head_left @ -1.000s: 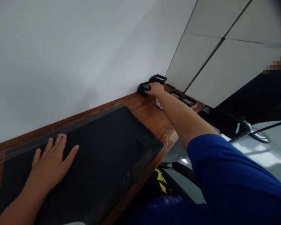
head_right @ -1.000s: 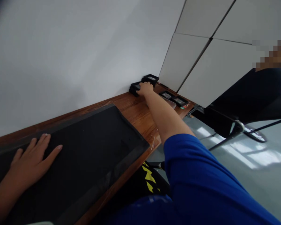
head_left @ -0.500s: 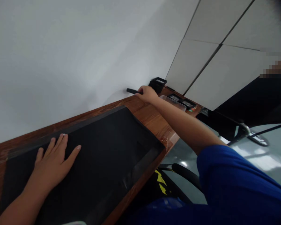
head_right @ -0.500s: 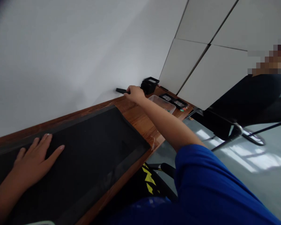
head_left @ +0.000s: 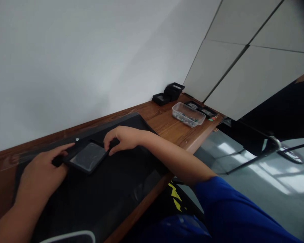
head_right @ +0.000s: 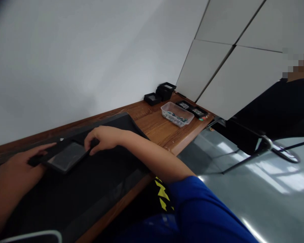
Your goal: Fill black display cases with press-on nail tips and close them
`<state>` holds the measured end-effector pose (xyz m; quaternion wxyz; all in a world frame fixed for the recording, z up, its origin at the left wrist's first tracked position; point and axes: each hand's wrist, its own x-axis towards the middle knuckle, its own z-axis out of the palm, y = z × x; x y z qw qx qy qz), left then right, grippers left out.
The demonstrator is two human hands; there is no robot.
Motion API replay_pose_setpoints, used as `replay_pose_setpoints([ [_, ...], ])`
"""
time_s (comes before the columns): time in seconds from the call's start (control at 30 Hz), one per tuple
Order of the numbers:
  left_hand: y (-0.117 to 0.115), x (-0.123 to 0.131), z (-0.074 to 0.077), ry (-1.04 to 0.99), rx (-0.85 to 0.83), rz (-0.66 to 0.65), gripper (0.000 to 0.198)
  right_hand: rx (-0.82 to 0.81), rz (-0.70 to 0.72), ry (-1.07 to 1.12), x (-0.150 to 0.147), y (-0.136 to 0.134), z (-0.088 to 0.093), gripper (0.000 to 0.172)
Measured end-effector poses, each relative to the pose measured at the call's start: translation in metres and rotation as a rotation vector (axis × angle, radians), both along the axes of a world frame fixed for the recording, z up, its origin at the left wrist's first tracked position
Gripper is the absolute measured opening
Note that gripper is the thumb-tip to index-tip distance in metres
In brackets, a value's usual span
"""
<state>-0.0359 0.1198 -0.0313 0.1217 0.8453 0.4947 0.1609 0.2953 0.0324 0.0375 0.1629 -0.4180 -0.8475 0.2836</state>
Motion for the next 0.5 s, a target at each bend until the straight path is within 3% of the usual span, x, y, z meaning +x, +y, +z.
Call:
replay_pose_setpoints([
  [0.13, -0.017, 0.019, 0.009, 0.049, -0.087, 0.058, 0.057, -0.046, -0.08, 0.013, 0.013, 0.003, -0.018, 0.008],
  [0.27, -0.031, 0.033, 0.003, -0.045, -0.012, -0.13, 0.072, 0.01, -0.213, -0.048, 0.017, 0.001, -0.023, 0.019],
  [0.4, -0.037, 0.034, -0.01, -0.058, 0.026, -0.288, 0.074, -0.01, -0.234, -0.066, 0.009, -0.003, -0.021, 0.03],
  [0.5, -0.036, 0.031, -0.023, -0.031, 0.089, -0.299, 0.077, -0.022, -0.182, -0.081, 0.001, -0.009, -0.022, 0.068],
])
